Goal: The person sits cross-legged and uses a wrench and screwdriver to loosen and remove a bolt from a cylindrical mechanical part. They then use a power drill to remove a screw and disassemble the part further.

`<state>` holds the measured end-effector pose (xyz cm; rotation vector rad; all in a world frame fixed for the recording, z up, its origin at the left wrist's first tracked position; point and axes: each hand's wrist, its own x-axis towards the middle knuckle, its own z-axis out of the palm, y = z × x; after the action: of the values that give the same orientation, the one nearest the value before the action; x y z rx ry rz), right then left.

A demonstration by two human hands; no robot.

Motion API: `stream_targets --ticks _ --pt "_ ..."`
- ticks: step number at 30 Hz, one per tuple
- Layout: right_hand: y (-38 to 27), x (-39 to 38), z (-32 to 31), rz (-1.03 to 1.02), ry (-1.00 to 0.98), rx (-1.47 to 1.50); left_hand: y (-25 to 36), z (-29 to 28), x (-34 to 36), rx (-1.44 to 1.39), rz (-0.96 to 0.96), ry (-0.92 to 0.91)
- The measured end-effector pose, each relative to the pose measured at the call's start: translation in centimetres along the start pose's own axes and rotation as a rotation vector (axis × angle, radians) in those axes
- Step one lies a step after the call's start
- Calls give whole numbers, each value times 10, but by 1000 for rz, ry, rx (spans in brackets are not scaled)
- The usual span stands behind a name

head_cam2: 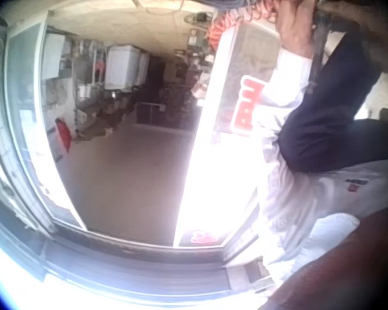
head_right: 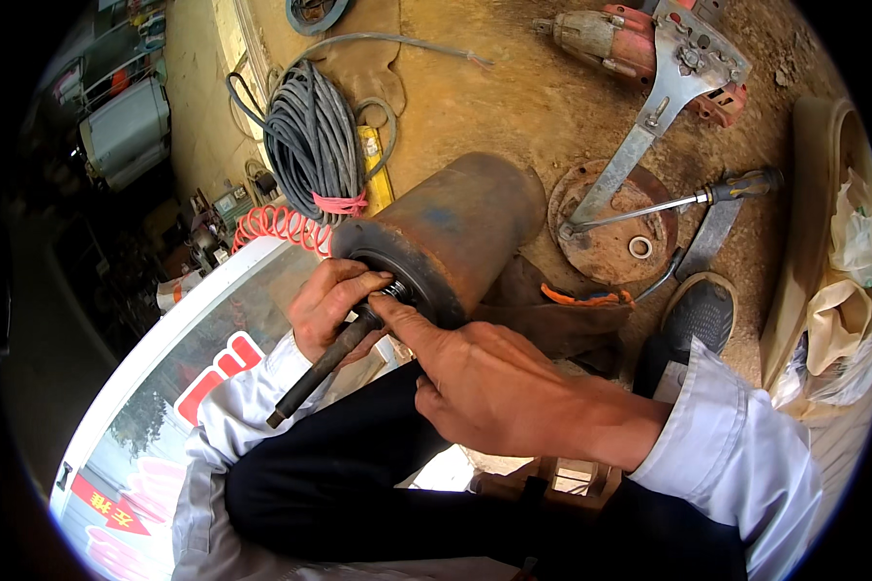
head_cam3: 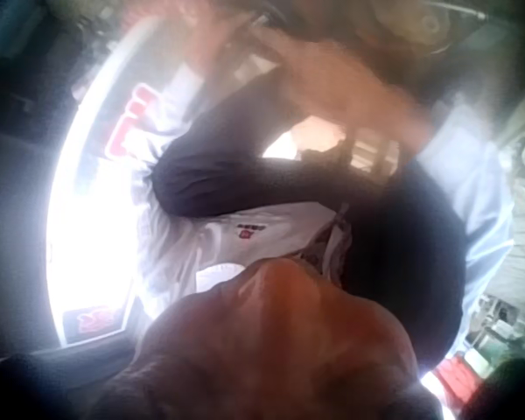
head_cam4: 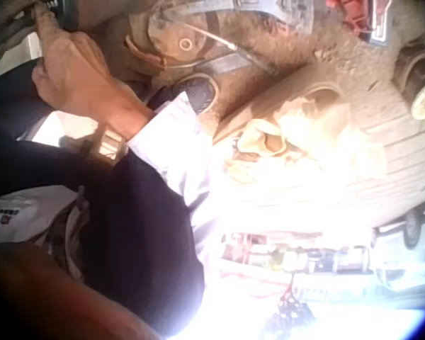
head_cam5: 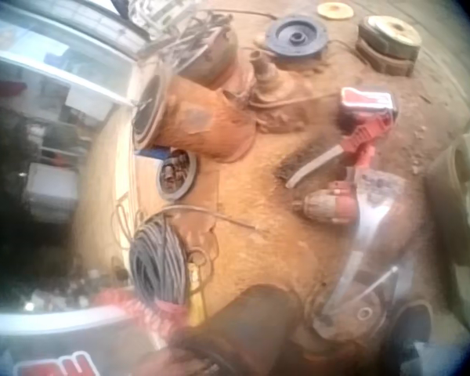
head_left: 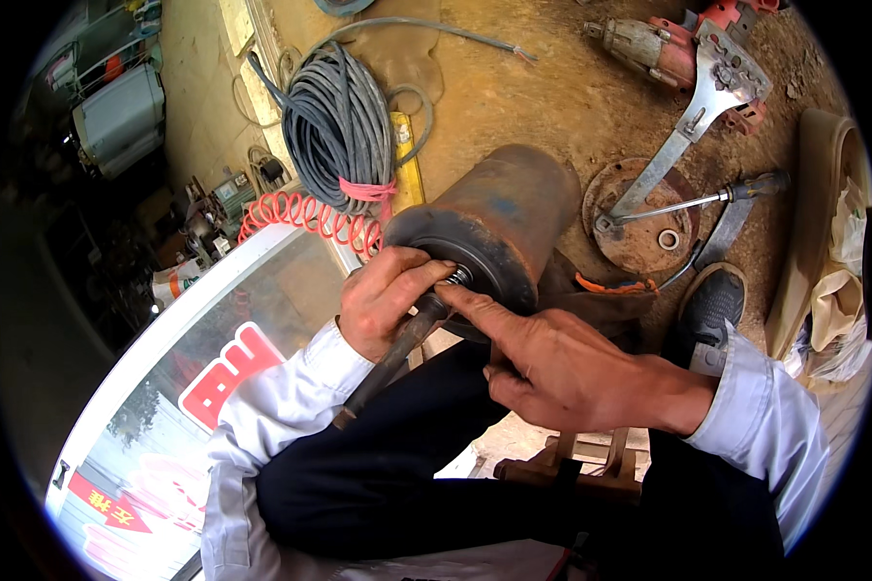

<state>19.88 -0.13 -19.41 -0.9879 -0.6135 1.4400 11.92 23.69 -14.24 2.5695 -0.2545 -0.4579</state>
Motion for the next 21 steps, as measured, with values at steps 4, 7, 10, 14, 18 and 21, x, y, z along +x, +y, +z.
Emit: stream_targets --ticks 4,7,10,14,18,21 --pt "0 -1 0 -32 179 135 -1 3 -7 -24 -14 20" --pt "0 -3 0 -10 190 161 -4 5 -8 -61 -3 21" --pt "-3 -3 3 26 216 142 -5 3 -7 -118 -26 12" --pt "-2 -5 5 13 239 118 2 1 -10 -211 -106 37" --pt "-6 -5 7 -3 275 77 6 -4 -9 -232 -94 41" --pt "-8 -5 11 -99 340 -12 8 -5 -17 -244 -117 51"
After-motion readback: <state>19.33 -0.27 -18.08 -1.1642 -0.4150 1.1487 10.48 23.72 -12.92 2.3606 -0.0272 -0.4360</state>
